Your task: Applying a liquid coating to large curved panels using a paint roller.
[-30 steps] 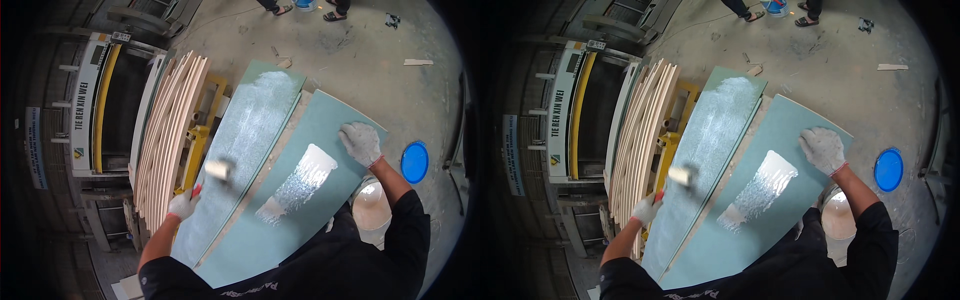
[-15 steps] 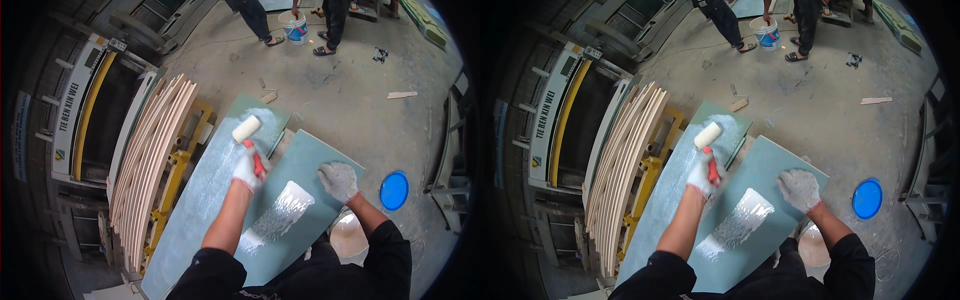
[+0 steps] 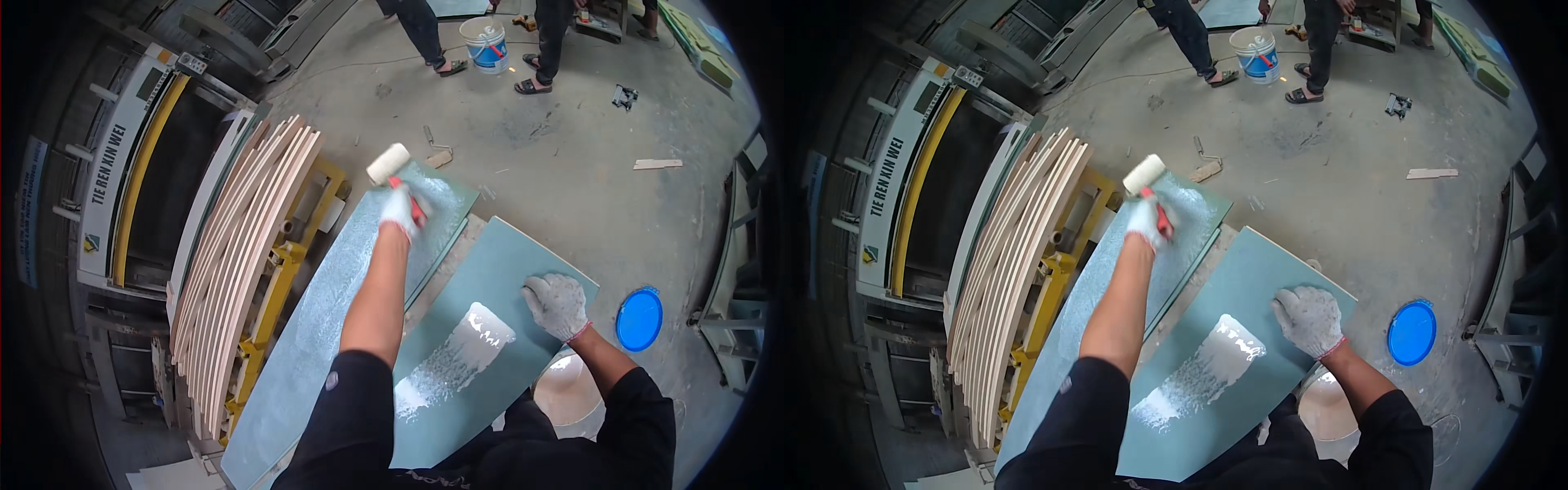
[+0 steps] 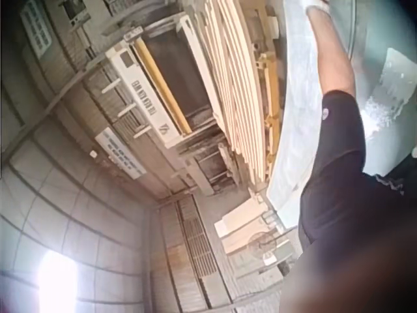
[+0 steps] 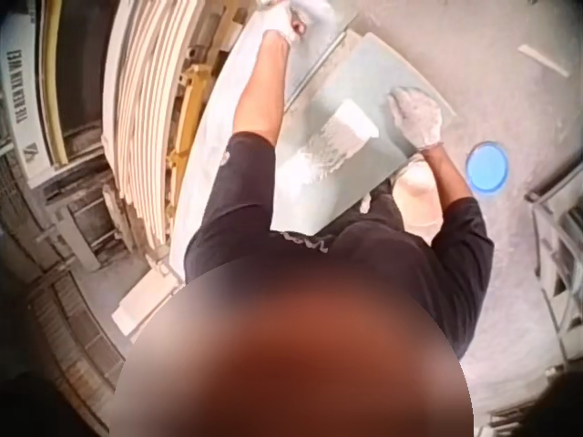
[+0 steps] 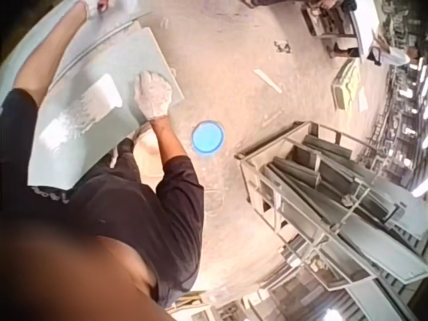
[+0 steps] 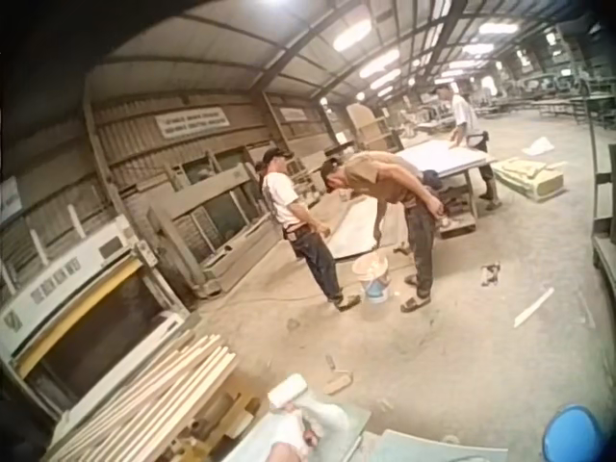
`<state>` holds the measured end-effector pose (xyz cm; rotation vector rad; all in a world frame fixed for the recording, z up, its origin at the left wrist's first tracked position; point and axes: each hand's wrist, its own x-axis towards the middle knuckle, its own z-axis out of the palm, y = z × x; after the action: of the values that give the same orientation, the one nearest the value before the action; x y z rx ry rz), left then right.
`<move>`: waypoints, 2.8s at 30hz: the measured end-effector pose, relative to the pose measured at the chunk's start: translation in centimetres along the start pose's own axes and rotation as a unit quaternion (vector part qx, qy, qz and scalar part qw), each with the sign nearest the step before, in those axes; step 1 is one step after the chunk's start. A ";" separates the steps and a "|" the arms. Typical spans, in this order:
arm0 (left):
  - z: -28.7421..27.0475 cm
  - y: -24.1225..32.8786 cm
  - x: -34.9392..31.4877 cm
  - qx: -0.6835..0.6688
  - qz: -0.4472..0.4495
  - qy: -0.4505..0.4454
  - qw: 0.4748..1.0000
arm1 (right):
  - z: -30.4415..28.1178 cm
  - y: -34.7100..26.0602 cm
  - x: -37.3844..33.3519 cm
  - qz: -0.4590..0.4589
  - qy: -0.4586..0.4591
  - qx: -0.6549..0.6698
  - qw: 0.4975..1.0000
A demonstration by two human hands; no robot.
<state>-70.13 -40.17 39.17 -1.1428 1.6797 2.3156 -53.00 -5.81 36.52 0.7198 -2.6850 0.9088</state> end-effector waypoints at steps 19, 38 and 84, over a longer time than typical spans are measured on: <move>6.5 -11.6 -9.5 0.154 -0.008 0.001 0.988 | -0.7 2.3 -1.6 0.048 -0.008 -0.013 0.999; 5.1 -7.4 -11.1 0.120 -0.058 -0.079 0.988 | 0.1 1.5 -1.0 0.025 -0.007 -0.004 1.000; -18.8 0.0 -17.2 0.819 0.139 -0.090 0.549 | 0.7 2.7 -2.1 0.043 0.013 -0.020 0.999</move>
<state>-47.86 -49.87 46.84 -0.0964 2.6031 0.0091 -52.60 -3.60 33.84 0.5828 -2.7211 0.8766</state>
